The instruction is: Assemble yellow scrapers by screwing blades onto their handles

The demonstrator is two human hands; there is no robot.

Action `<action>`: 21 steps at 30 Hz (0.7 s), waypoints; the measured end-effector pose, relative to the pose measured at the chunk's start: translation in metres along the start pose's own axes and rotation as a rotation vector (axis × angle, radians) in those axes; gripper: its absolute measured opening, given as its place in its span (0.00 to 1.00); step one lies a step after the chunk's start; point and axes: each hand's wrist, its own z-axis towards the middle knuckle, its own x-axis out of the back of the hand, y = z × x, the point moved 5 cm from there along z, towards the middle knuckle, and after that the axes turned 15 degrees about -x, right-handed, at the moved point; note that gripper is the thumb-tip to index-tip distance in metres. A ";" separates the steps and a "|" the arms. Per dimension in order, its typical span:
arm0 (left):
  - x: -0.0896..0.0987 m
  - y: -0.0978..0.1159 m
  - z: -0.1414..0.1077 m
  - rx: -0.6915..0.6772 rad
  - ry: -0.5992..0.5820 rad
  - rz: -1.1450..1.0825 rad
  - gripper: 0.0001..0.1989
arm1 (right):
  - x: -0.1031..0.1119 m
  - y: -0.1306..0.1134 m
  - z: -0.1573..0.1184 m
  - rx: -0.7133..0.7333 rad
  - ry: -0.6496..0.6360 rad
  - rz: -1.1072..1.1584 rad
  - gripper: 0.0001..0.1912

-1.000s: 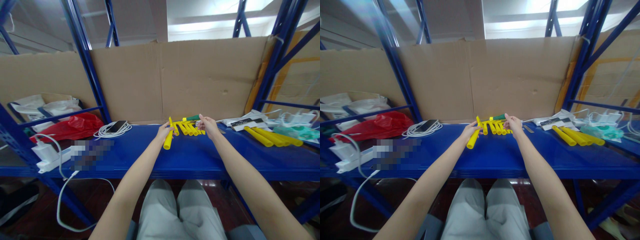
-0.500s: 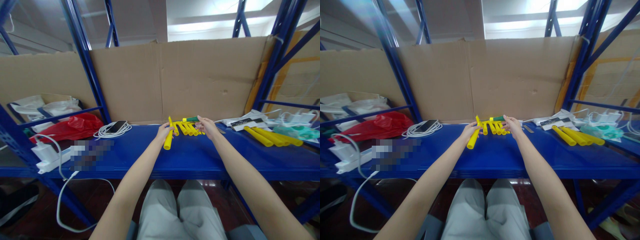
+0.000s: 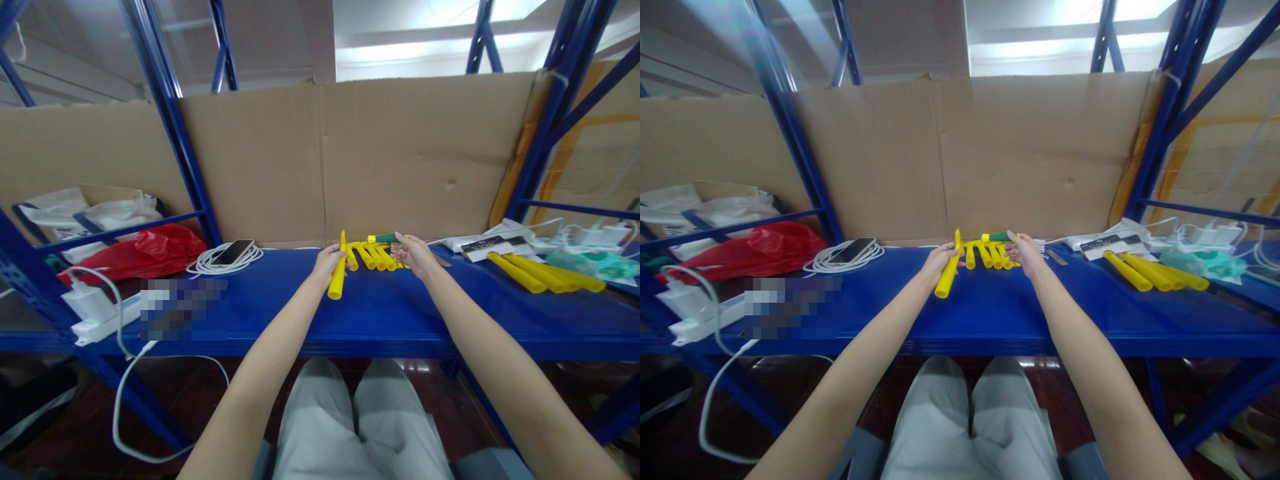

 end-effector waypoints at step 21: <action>0.019 -0.002 0.011 -0.046 0.210 -0.034 0.22 | 0.006 0.002 0.002 -0.122 0.054 -0.033 0.09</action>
